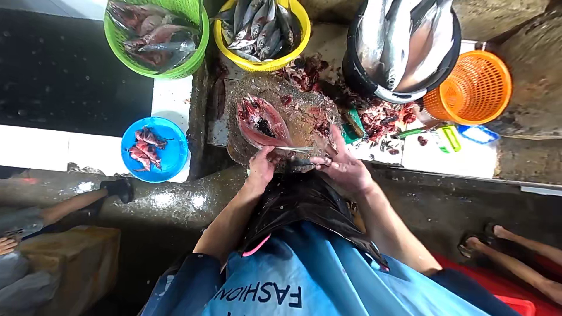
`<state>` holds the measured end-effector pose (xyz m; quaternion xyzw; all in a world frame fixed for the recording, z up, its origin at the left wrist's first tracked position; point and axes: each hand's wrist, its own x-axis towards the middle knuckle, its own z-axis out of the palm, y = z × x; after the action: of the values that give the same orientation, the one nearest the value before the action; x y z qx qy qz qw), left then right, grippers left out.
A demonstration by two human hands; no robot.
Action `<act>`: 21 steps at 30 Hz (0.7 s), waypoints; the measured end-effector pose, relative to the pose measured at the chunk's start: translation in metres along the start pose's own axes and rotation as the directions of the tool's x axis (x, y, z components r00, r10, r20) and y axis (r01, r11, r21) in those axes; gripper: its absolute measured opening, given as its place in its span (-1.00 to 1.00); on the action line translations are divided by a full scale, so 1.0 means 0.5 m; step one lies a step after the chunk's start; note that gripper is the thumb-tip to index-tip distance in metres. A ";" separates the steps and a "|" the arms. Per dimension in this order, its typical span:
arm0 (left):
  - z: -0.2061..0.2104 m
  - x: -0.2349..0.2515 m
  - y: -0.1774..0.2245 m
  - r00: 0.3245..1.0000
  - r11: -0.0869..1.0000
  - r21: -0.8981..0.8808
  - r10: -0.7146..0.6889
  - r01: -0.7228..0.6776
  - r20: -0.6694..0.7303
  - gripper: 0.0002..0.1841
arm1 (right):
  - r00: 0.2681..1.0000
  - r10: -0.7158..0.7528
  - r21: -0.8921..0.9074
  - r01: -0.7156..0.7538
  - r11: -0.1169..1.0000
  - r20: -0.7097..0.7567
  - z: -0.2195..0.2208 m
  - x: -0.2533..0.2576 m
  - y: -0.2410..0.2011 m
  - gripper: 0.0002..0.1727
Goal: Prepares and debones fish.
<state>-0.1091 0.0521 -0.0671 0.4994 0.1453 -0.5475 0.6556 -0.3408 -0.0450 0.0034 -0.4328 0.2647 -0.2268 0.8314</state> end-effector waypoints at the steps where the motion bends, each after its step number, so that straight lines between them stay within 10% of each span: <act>1: 0.009 -0.001 -0.005 1.000 0.999 -0.032 -0.004 0.004 0.007 -0.84 | 0.988 -0.111 0.094 0.122 0.988 -0.109 0.010 -0.004 0.022 0.32; 4: 0.027 -0.006 -0.019 0.999 0.999 0.006 0.037 -0.037 -0.016 -0.81 | 0.909 -0.343 -0.542 0.169 0.823 -0.237 0.040 0.000 0.074 0.41; 6: 0.032 -0.002 -0.024 0.995 0.993 0.086 0.089 -0.085 -0.043 -0.84 | 0.916 -0.367 -0.962 -0.065 0.264 -0.162 0.052 0.006 0.085 0.41; 8: 0.031 0.006 -0.032 0.994 0.986 0.133 0.108 -0.104 -0.024 -0.85 | 0.934 -0.316 -0.982 -0.185 -0.024 -0.168 0.038 0.010 0.083 0.27; 10: 0.033 0.010 -0.036 0.995 0.985 0.143 0.094 -0.095 0.014 -0.84 | 0.931 -0.283 -0.972 -0.218 0.085 -0.233 0.002 0.011 0.078 0.05; 13: 0.030 0.014 -0.039 0.998 0.991 0.116 0.069 -0.070 0.012 -0.83 | 0.871 -0.179 -0.395 -0.018 0.919 -0.457 -0.050 0.001 0.096 -0.22; 15: 0.028 0.019 -0.030 0.998 0.994 0.088 0.063 -0.061 -0.010 -0.81 | 0.896 -0.209 -0.044 0.209 0.977 -0.393 -0.054 -0.004 0.097 0.10; 16: 0.027 0.023 -0.027 0.997 0.995 0.072 0.074 -0.073 -0.022 -0.79 | 0.902 -0.276 -0.213 0.214 0.953 -0.333 -0.052 0.001 0.091 0.25; 18: 0.018 0.018 -0.028 0.994 0.991 0.100 0.098 -0.093 -0.040 -0.76 | 0.949 -0.261 -0.842 -0.010 0.540 -0.179 -0.038 0.002 0.073 0.14; 21: 0.002 -0.003 -0.025 0.993 0.964 0.241 0.120 -0.115 -0.005 -0.65 | 0.994 0.102 -0.999 -0.039 0.007 -0.038 -0.030 0.001 0.061 -0.17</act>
<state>-0.1208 0.0532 -0.0719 0.5882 0.0542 -0.5163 0.6202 -0.3453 -0.0385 -0.0294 -0.8832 0.3500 0.0764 0.3026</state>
